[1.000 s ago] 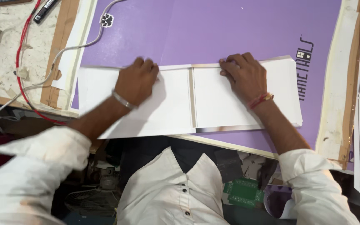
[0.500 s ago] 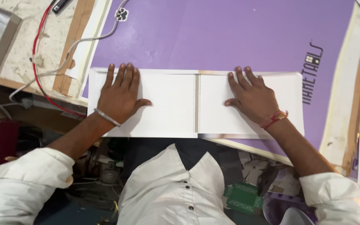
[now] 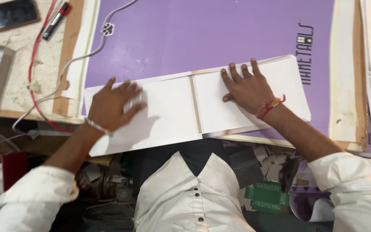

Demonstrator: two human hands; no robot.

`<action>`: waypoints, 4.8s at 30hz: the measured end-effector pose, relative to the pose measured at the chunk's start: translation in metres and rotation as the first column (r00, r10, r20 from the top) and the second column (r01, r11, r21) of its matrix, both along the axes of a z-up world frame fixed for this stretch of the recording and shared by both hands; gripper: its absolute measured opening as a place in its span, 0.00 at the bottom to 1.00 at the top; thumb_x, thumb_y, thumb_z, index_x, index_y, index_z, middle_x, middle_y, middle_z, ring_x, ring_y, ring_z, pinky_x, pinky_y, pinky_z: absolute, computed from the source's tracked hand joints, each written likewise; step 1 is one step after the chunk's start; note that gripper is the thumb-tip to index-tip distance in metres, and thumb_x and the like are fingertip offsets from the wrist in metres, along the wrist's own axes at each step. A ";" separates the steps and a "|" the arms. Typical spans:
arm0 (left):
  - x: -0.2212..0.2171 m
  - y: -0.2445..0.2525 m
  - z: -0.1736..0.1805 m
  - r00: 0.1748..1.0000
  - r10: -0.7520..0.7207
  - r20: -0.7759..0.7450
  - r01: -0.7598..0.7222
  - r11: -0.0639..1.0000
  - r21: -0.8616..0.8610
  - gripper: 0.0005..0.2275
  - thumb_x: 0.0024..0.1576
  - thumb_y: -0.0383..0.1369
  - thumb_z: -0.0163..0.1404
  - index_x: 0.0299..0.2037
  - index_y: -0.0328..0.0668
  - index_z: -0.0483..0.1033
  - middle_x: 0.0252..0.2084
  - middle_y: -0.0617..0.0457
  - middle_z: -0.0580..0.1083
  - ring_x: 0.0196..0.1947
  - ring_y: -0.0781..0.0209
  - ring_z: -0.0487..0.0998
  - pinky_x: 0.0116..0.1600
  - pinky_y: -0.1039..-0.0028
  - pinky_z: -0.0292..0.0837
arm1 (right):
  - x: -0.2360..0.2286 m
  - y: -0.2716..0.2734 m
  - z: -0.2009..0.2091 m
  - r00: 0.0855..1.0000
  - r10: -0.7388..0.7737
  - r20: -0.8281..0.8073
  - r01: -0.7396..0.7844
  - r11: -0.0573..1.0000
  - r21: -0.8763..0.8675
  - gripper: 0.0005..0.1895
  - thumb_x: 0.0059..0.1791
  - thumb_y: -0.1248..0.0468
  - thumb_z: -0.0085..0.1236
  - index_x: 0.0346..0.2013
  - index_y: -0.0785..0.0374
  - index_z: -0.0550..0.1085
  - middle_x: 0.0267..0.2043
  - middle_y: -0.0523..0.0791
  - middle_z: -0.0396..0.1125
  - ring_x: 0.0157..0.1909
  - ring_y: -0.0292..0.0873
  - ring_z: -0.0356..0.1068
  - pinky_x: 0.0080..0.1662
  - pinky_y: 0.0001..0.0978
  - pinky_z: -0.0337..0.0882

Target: The person assembles white paper brochures by folding them along pre-scored lines on a purple cutting mat. They repeatedly pick up flat sheets, fold them into tri-fold booklets, and place the finished items into a growing stack on the right side of the table.

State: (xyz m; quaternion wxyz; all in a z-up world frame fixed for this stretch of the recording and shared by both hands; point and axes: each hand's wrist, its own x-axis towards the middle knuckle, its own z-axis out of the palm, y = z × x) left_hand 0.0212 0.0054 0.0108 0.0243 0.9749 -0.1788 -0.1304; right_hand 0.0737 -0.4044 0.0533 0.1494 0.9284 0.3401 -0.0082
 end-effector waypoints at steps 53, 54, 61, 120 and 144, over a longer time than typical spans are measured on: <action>0.091 -0.323 -0.008 0.931 -0.339 0.136 0.365 0.875 -0.318 0.53 0.53 0.73 0.34 0.73 0.27 0.44 0.77 0.34 0.45 0.78 0.42 0.39 0.75 0.45 0.33 | 0.028 -0.092 0.022 0.971 -0.234 -0.053 0.233 0.972 -0.023 0.43 0.34 0.41 0.74 0.61 0.49 0.72 0.60 0.39 0.68 0.59 0.41 0.69 0.70 0.52 0.56; 0.088 -0.310 -0.011 0.927 -0.350 0.138 0.376 0.855 -0.358 0.52 0.53 0.73 0.33 0.74 0.29 0.43 0.77 0.35 0.45 0.78 0.43 0.40 0.75 0.44 0.33 | 0.030 -0.090 0.026 0.965 -0.249 -0.080 0.246 0.968 -0.046 0.43 0.33 0.40 0.73 0.60 0.49 0.73 0.60 0.39 0.67 0.61 0.42 0.68 0.70 0.52 0.56; 0.008 -0.058 -0.043 0.984 0.111 0.142 -0.074 0.968 -0.241 0.48 0.58 0.67 0.31 0.75 0.28 0.39 0.79 0.32 0.39 0.79 0.39 0.36 0.72 0.33 0.25 | 0.040 -0.091 0.030 0.951 -0.286 -0.120 0.280 0.958 -0.066 0.46 0.30 0.36 0.73 0.58 0.50 0.72 0.60 0.42 0.66 0.64 0.46 0.65 0.69 0.54 0.54; -0.067 -0.091 0.006 0.954 0.281 -0.103 -0.223 0.436 -0.872 0.13 0.56 0.41 0.57 0.45 0.45 0.83 0.42 0.53 0.82 0.43 0.55 0.81 0.48 0.65 0.75 | -0.096 -0.006 -0.019 0.982 0.029 -0.189 0.101 0.758 0.645 0.14 0.48 0.56 0.64 0.46 0.57 0.78 0.47 0.43 0.68 0.45 0.44 0.64 0.48 0.39 0.63; 0.040 -0.118 0.040 0.988 -0.061 0.140 0.098 0.956 -0.276 0.23 0.50 0.46 0.62 0.54 0.53 0.74 0.31 0.54 0.79 0.32 0.49 0.81 0.30 0.55 0.70 | -0.089 -0.012 -0.025 0.952 0.044 -0.304 0.180 0.724 0.666 0.10 0.53 0.60 0.58 0.48 0.57 0.77 0.52 0.43 0.67 0.54 0.45 0.62 0.57 0.40 0.61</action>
